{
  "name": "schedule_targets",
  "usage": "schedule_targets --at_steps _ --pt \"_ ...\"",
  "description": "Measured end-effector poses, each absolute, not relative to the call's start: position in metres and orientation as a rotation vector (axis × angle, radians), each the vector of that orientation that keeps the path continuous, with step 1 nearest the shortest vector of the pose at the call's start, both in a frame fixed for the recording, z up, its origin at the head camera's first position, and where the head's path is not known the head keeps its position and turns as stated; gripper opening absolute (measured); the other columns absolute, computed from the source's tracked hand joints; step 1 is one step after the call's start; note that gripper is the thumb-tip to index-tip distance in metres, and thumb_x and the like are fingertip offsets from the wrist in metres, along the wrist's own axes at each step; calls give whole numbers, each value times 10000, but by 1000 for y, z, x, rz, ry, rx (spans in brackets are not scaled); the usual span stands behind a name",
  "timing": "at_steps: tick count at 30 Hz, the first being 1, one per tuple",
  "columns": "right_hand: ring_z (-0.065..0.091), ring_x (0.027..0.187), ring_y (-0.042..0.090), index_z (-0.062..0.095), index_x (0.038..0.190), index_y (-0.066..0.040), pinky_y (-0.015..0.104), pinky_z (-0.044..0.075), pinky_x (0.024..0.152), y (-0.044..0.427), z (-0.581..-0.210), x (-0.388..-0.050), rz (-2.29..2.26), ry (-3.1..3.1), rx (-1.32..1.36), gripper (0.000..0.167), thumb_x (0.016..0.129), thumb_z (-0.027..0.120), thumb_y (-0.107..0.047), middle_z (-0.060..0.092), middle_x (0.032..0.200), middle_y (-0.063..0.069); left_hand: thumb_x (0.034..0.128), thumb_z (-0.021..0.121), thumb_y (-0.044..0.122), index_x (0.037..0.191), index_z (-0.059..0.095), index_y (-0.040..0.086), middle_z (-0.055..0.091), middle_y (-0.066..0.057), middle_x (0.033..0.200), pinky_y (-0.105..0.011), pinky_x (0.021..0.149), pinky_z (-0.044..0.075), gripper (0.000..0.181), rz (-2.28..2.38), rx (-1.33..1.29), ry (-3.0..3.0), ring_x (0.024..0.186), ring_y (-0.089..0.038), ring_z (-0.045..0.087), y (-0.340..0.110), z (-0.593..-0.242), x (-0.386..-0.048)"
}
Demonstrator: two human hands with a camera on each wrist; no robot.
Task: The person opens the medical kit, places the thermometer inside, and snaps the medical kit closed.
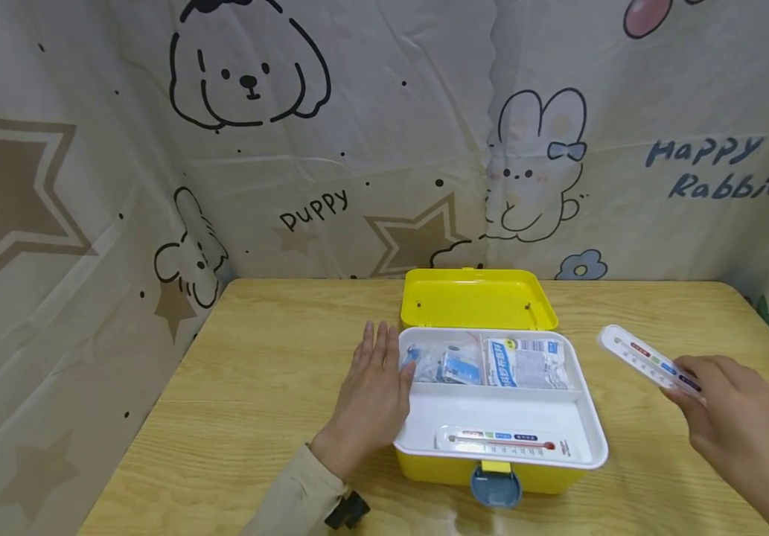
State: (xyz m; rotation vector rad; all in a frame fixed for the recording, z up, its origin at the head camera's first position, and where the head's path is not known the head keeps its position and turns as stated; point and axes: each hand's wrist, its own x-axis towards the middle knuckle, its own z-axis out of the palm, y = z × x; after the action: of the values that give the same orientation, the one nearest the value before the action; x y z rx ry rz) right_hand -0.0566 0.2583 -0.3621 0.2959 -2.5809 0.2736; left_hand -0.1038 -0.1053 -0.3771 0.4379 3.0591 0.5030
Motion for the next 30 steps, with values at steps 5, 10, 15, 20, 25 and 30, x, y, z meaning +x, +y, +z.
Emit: schedule_targets --at_steps 5,10,15,20,25,30 --pt "553 884 441 603 1045 85 610 474 615 244 -354 -56 256 -2598 306 379 711 774 38 584 1011 256 1063 261 347 1511 160 -53 97 -224 1576 -472 1179 101 610 496 446 3069 1463 -341 -28 -106 -377 -103" --pt "585 877 399 611 1059 49 577 505 624 230 -346 -58 205 -2615 402 366 731 768 8 615 998 202 1062 264 341 1509 164 -56 104 -227 1575 -468 1180 103 606 504 435 3069 1464 -343 -23 -106 -377 -103" --pt "595 894 392 621 1066 44 571 525 652 215 -340 -62 180 -2640 454 347 760 766 -33 628 1004 185 1063 264 337 1508 165 -58 104 -231 1574 -477 1178 107 604 518 434 3067 1463 -348 -21 -106 -377 -103" --pt "597 926 407 624 1097 40 578 530 685 204 -339 -65 184 -2700 465 388 759 785 -62 627 1041 197 1062 268 334 1504 170 -67 111 -236 1570 -481 1177 109 604 528 446 3073 1461 -363 -4 -106 -378 -103" --pt "591 947 415 629 1115 36 571 534 699 199 -339 -67 189 -2727 477 423 741 805 -56 623 1065 211 1062 271 325 1503 172 -69 113 -236 1570 -479 1178 116 600 541 446 3076 1461 -363 -1 -105 -379 -104" --pt "595 942 399 639 1100 31 553 544 693 196 -338 -67 199 -2720 517 428 719 820 -42 626 1064 201 1062 272 328 1503 174 -68 118 -236 1570 -480 1178 111 602 552 446 3076 1461 -367 5 -105 -378 -104"
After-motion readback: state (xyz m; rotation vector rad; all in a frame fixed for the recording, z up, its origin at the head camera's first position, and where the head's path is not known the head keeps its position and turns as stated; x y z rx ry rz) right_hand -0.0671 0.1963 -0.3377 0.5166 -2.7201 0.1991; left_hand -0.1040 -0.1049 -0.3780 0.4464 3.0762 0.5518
